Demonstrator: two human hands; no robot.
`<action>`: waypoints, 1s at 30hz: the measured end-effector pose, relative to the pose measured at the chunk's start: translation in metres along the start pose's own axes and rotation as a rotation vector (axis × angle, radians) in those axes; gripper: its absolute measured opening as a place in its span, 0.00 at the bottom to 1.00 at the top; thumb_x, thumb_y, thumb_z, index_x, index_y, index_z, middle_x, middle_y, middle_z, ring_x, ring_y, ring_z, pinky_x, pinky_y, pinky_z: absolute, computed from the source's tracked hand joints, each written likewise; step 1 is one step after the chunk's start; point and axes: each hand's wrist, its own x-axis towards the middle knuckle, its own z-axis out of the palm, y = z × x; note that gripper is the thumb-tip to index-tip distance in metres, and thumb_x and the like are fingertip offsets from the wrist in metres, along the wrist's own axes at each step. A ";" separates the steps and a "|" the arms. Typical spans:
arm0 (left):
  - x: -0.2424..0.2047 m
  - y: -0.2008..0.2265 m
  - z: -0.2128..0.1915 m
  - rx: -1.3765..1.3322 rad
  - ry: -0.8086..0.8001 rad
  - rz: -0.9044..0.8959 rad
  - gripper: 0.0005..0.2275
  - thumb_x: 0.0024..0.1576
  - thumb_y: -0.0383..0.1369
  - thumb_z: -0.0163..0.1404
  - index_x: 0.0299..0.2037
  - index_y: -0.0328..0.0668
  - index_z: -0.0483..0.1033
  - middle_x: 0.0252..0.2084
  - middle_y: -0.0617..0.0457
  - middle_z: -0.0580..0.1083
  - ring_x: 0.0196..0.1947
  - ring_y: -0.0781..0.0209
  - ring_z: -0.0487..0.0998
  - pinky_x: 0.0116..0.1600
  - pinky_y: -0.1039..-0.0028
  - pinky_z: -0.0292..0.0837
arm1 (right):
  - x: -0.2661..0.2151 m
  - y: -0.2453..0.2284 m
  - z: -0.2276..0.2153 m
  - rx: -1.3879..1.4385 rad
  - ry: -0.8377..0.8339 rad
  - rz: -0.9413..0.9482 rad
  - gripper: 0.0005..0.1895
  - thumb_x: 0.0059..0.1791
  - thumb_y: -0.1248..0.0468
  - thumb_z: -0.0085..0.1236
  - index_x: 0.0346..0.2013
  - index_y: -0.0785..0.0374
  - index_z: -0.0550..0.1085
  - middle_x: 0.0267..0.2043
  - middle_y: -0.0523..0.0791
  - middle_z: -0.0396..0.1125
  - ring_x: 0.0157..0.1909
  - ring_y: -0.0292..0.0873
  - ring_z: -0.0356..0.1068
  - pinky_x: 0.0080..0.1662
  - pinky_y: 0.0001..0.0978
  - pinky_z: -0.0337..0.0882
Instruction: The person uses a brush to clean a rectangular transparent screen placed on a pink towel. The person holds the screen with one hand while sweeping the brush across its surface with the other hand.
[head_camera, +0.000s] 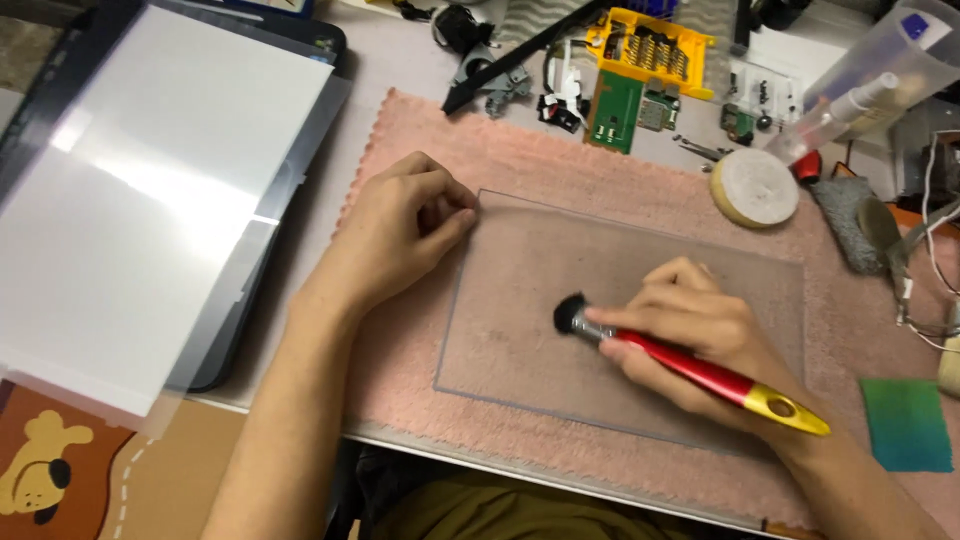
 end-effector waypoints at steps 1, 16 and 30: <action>-0.001 -0.002 -0.001 0.008 0.002 -0.001 0.03 0.66 0.29 0.61 0.45 0.46 0.88 0.46 0.53 0.78 0.37 0.63 0.81 0.46 0.71 0.79 | 0.006 0.003 0.007 0.004 0.004 -0.006 0.16 0.54 0.61 0.71 0.56 0.59 0.88 0.39 0.41 0.81 0.43 0.44 0.68 0.50 0.35 0.72; 0.001 -0.011 0.003 -0.031 0.025 0.068 0.03 0.66 0.31 0.61 0.46 0.46 0.88 0.46 0.53 0.79 0.37 0.61 0.83 0.48 0.71 0.80 | 0.034 0.005 0.004 0.007 -0.022 0.020 0.16 0.56 0.63 0.67 0.59 0.61 0.86 0.37 0.42 0.77 0.42 0.44 0.68 0.50 0.35 0.70; 0.000 -0.009 0.004 -0.008 0.026 0.020 0.05 0.64 0.30 0.61 0.47 0.46 0.88 0.45 0.54 0.79 0.40 0.60 0.83 0.49 0.69 0.78 | 0.047 0.011 0.002 -0.031 0.025 0.003 0.17 0.58 0.63 0.67 0.60 0.63 0.86 0.40 0.43 0.79 0.43 0.42 0.70 0.49 0.33 0.69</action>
